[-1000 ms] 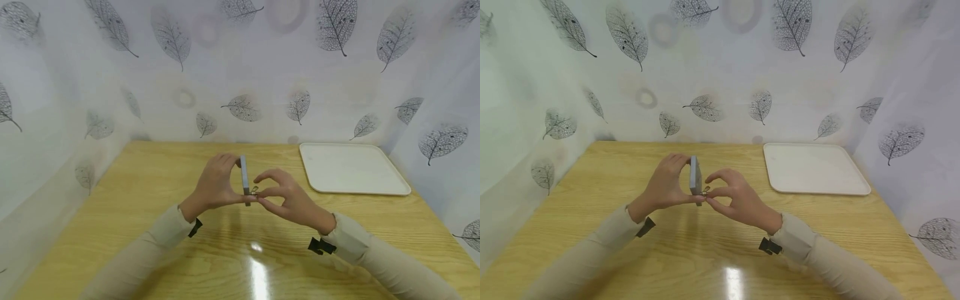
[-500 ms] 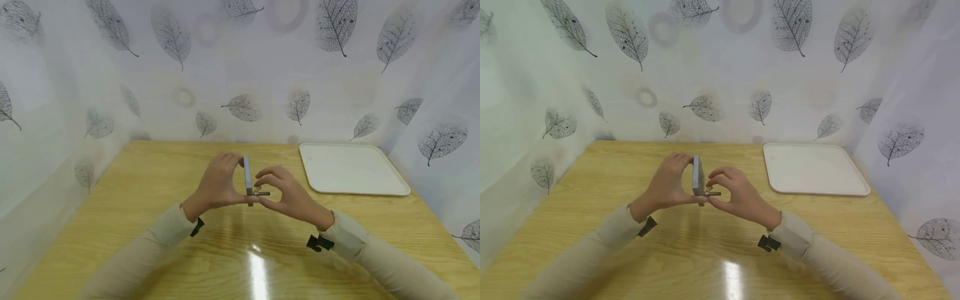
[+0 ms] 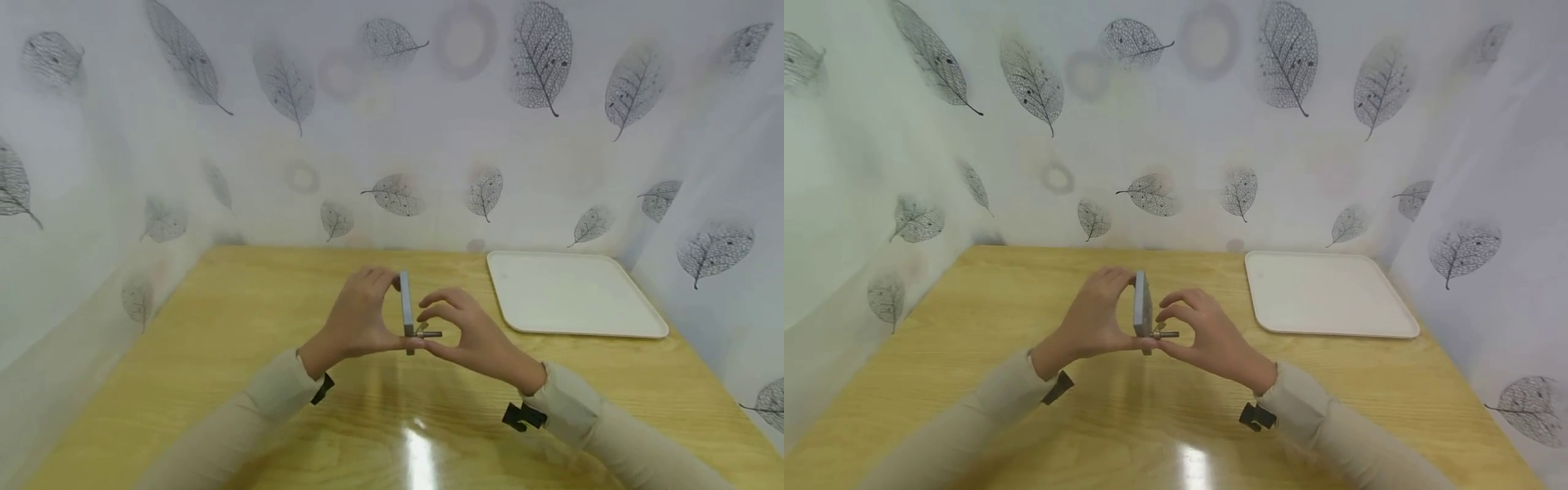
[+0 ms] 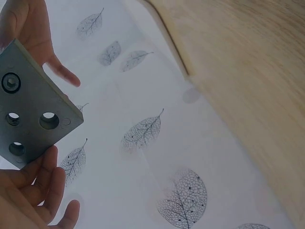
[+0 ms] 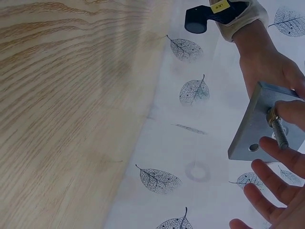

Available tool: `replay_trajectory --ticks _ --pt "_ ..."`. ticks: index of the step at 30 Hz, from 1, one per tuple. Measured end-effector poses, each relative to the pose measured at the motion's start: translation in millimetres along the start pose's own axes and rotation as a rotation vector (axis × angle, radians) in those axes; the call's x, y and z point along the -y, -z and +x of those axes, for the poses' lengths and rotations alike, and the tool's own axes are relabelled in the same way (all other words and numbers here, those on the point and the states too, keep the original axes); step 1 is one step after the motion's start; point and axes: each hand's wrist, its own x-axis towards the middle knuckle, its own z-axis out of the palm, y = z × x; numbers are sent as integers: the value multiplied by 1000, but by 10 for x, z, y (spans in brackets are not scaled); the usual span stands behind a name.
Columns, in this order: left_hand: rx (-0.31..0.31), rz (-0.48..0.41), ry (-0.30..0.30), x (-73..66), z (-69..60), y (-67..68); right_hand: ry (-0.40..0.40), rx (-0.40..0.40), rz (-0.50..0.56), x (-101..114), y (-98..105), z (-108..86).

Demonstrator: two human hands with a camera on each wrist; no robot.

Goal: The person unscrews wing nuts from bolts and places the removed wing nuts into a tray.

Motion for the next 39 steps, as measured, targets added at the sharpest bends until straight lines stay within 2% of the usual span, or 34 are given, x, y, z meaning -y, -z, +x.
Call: replay_trajectory --ticks 14,20,26,29,33,39 --pt "11 4 9 -27 18 -12 60 -41 94 9 43 -42" --pt "17 8 10 -30 12 -26 96 -42 93 14 67 -53" --pt "17 -3 7 -47 0 -46 85 -45 89 3 63 -57" --pt "25 1 3 -50 -3 -49 44 -23 75 -3 55 -47" --pt "38 5 8 -61 -4 -46 -16 51 55 -19 44 -38" --pt "39 11 9 -60 -16 -67 -13 103 51 -42 25 -51"
